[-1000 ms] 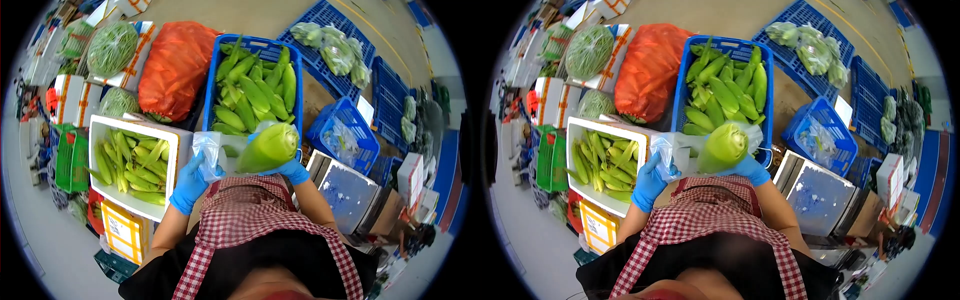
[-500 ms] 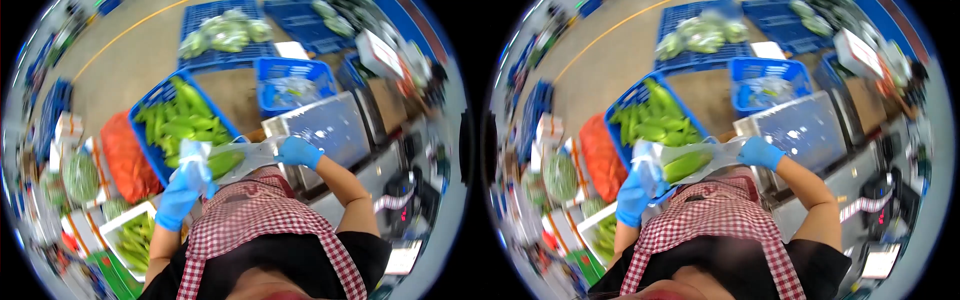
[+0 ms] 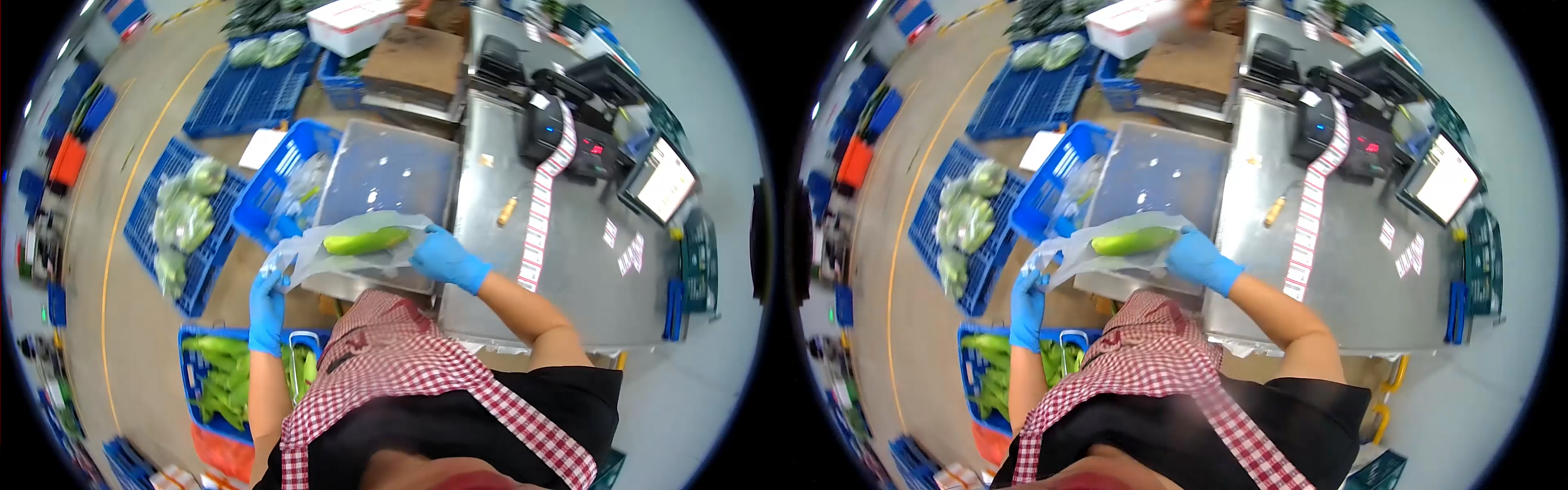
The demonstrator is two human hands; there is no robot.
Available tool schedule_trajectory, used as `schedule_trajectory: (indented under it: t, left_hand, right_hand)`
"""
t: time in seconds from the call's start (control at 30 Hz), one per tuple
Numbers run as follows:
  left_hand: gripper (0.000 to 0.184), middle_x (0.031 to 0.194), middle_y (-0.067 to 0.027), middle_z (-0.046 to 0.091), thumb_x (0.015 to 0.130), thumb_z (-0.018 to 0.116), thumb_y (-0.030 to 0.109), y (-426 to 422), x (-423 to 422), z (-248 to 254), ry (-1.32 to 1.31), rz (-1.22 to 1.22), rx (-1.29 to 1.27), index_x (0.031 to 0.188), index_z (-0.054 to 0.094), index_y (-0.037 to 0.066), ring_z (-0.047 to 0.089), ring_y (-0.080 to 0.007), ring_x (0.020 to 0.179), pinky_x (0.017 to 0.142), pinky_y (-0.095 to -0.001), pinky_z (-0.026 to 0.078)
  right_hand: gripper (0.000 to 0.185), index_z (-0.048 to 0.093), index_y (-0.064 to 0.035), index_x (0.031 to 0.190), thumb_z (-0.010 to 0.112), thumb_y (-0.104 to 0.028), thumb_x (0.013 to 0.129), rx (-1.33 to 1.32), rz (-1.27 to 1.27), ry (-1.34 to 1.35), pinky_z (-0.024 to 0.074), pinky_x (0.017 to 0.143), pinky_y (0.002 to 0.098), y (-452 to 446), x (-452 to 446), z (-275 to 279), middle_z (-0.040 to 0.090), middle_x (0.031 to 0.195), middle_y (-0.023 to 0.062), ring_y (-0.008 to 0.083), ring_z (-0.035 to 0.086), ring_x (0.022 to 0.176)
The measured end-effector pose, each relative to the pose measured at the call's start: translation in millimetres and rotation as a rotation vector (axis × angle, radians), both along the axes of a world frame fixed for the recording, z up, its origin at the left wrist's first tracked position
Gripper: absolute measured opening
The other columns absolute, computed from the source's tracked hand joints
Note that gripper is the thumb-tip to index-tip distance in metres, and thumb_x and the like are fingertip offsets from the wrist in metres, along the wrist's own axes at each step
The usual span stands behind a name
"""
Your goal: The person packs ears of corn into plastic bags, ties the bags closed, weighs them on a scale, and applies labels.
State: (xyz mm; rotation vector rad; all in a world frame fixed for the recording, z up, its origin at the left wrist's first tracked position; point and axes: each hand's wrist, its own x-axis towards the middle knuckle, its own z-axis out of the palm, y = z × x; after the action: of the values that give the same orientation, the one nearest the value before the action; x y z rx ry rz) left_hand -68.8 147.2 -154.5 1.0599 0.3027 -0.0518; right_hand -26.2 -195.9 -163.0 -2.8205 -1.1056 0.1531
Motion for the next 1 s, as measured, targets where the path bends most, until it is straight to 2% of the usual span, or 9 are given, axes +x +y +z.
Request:
schedule_trajectory:
  t: [0.13,0.27,0.37,0.47,0.57,0.67,0.77,0.87,1.0]
  left_hand:
    - [0.019,0.079,-0.0022,0.059,0.079,0.056,0.007,-32.0,51.8,-51.4,0.201,-0.073,0.178,0.096,0.059,0.0,0.056,-0.0126,0.071,0.071,-0.025,0.044]
    - [0.021,0.074,-0.0046,0.06,0.072,0.064,0.007,-41.5,75.1,-78.9,0.213,-0.199,0.55,0.091,0.061,-0.001,0.055,-0.0129,0.066,0.064,-0.0244,0.043]
    - [0.02,0.072,-0.0059,0.061,0.069,0.065,0.006,-32.1,92.0,-107.4,0.204,-0.304,0.661,0.087,0.062,-0.001,0.054,-0.0139,0.061,0.061,-0.0254,0.043]
    - [0.02,0.072,-0.0076,0.062,0.065,0.065,0.005,-25.7,98.4,-130.2,0.205,-0.318,0.732,0.084,0.063,-0.002,0.055,-0.015,0.059,0.057,-0.0269,0.044]
    - [0.023,0.074,-0.0094,0.063,0.063,0.067,0.005,-20.3,96.0,-124.6,0.278,-0.341,0.951,0.084,0.063,-0.003,0.057,-0.0163,0.06,0.054,-0.0282,0.044]
    - [0.03,0.079,-0.0111,0.064,0.062,0.071,0.01,-11.1,99.4,-113.4,0.252,-0.486,0.954,0.087,0.062,-0.004,0.059,-0.0181,0.062,0.054,-0.0298,0.045]
    - [0.038,0.081,-0.0097,0.065,0.063,0.073,0.017,-11.8,93.9,-98.8,0.173,-0.525,0.914,0.092,0.063,-0.004,0.06,-0.0179,0.066,0.058,-0.0293,0.046]
    - [0.039,0.083,-0.0073,0.065,0.066,0.073,0.021,-17.2,91.4,-78.0,0.133,-0.552,0.786,0.095,0.063,-0.003,0.059,-0.0153,0.069,0.062,-0.0273,0.046]
    - [0.031,0.084,-0.0041,0.063,0.074,0.068,0.019,-35.7,88.7,-55.1,0.068,-0.531,0.622,0.096,0.063,-0.002,0.056,-0.0112,0.071,0.064,-0.0248,0.044]
  right_hand:
    - [0.02,0.067,-0.006,0.082,0.049,-0.011,0.073,0.216,-0.188,-0.194,0.0401,0.085,0.0362,-31.2,9.3,-53.8,0.064,0.083,0.0112,0.0265,0.06,0.081]
    - [0.023,0.066,-0.0051,0.089,0.052,-0.008,0.07,0.178,-0.318,0.159,0.0378,0.09,0.0361,-27.0,3.8,-5.1,0.063,0.096,0.0111,0.0251,0.058,0.092]
    - [0.034,0.061,-0.0052,0.103,0.052,-0.008,0.07,0.13,-0.412,0.268,0.0358,0.093,0.0396,-17.8,7.5,-26.5,0.059,0.107,0.0131,0.0275,0.053,0.101]
    - [0.056,0.045,-0.0081,0.125,0.054,-0.01,0.07,0.236,-0.604,-0.291,0.0323,0.096,0.0444,-14.5,0.1,-47.3,0.05,0.12,0.0169,0.0299,0.046,0.112]
    - [0.084,0.023,-0.0019,0.135,0.067,-0.023,0.066,0.159,-0.929,-0.252,0.026,0.102,0.0439,-21.4,-5.4,-24.9,0.035,0.131,0.0227,0.0385,0.038,0.118]
    - [0.093,0.017,-0.0008,0.136,0.07,-0.031,0.066,0.39,-1.246,-0.064,0.0362,0.094,0.0421,-18.8,-6.2,-39.9,0.043,0.124,0.0233,0.0369,0.047,0.11]
    - [0.086,0.03,0.0027,0.13,0.072,-0.036,0.066,0.766,-1.495,0.294,0.0453,0.081,0.0377,-22.0,-13.9,-41.0,0.055,0.11,0.0205,0.0302,0.056,0.096]
    - [0.069,0.048,0.0048,0.116,0.07,-0.039,0.067,0.861,-1.424,0.395,0.0473,0.07,0.0342,-29.8,-11.8,-102.8,0.061,0.091,0.0174,0.0297,0.06,0.081]
    - [0.032,0.062,0.0035,0.086,0.063,-0.027,0.075,1.308,-1.321,0.479,0.045,0.069,0.0298,-29.2,-5.2,-88.7,0.061,0.085,0.011,0.0169,0.056,0.075]
